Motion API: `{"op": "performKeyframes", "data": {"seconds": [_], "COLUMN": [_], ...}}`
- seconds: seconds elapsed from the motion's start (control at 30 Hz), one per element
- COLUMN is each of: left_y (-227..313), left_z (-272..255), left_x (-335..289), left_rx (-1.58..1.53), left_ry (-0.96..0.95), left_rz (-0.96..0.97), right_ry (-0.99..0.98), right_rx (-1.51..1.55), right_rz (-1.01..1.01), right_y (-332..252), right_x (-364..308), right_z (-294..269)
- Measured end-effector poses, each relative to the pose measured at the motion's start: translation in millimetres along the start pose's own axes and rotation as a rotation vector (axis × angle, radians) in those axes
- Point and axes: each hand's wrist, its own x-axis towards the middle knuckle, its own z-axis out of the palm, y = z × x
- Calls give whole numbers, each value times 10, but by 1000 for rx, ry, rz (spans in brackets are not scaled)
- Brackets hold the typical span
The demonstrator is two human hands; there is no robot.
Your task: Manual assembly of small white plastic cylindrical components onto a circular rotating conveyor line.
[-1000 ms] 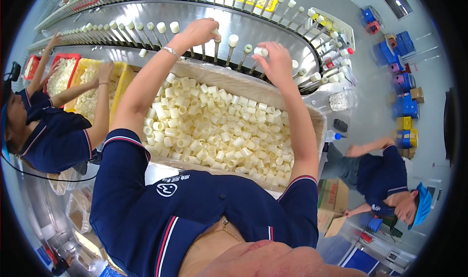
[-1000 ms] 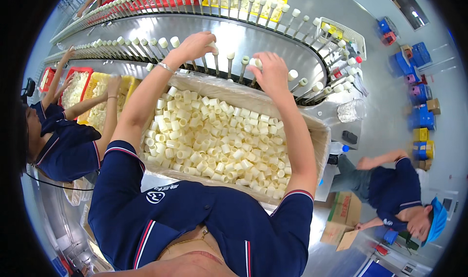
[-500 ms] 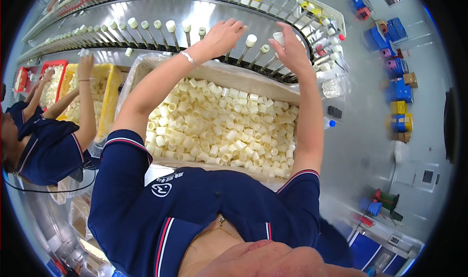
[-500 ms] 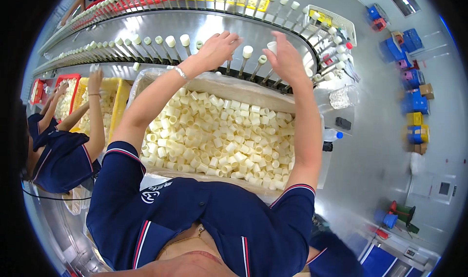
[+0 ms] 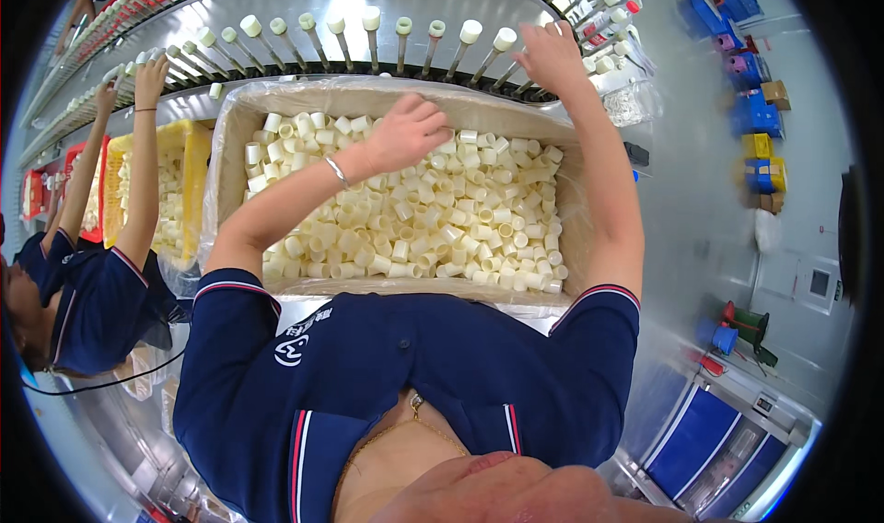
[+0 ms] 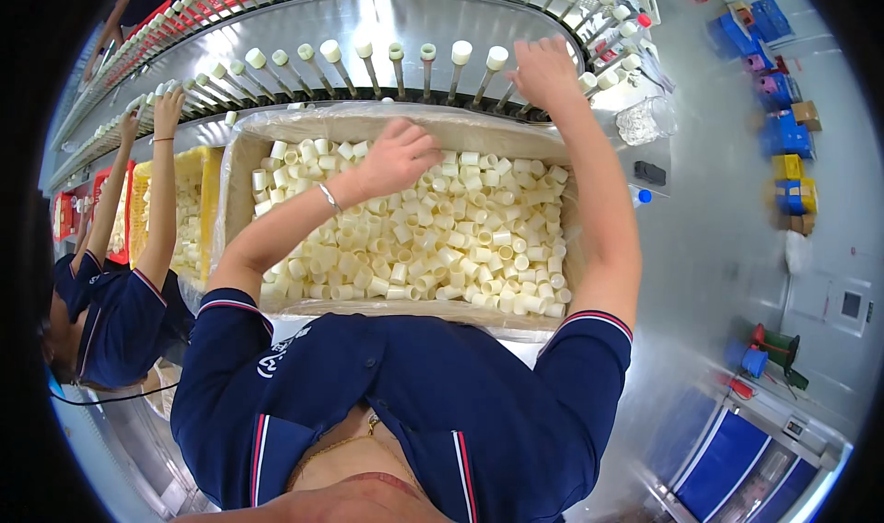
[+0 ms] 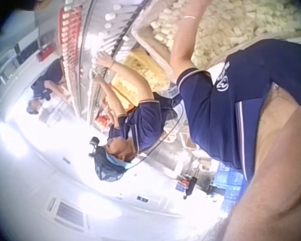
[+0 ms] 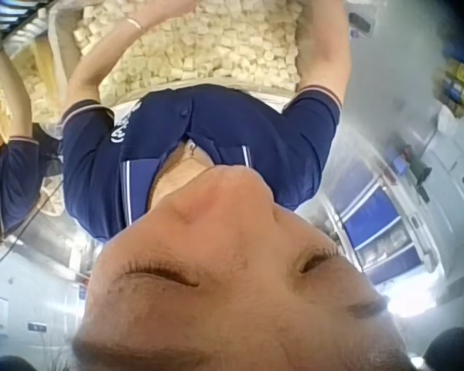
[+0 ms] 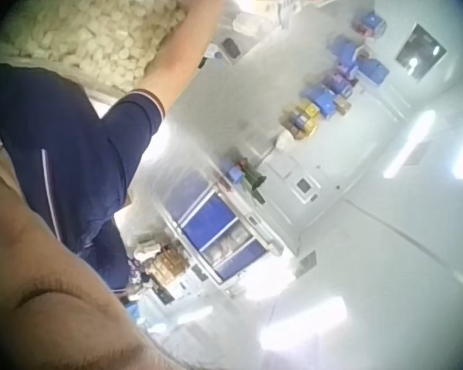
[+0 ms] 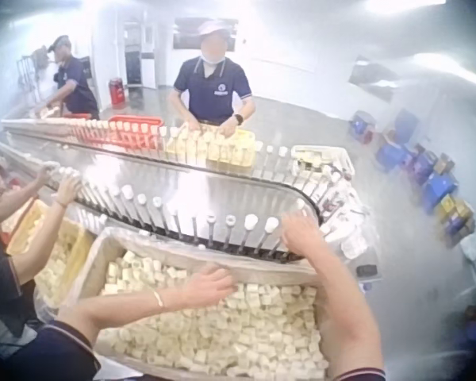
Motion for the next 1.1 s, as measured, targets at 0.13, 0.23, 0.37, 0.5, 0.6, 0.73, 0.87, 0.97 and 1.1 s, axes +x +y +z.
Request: {"op": "performKeyframes", "data": {"seconds": [0.13, 0.23, 0.37, 0.5, 0.6, 0.73, 0.87, 0.97, 1.1], "left_y": [195, 184, 117, 152, -89, -754, -1290, -1400, -1353], "left_z": [475, 845, 909, 336, -355, -864, -789, -666, -491], "left_x": [-139, -406, -356, -171, -26, 110, 265, 487, 783], "left_rx": [10, -108, -193, -457, -471, -103, 13, 39, 97], "left_ry": [-231, -352, -600, -380, -151, -13, -29, -197, -460], "left_rz": [46, 33, 2, -300, -406, -601, -626, -534, -425], "right_ry": [502, 190, -51, -367, -450, -494, -259, -172, 272], "right_rx": [63, 322, 433, 380, 345, 633, 1269, 1391, 1040], "right_rz": [-51, -351, -356, -283, -365, -56, 61, 93, 132], "right_y": [-428, -932, -1250, -1270, -1208, -1260, -1202, -1090, -812], "right_x": [-364, -867, -1325, -1387, -1239, -860, -506, -342, 71], "right_z": [-60, 25, 662, 1008, 837, 232, -194, -332, -188]}}
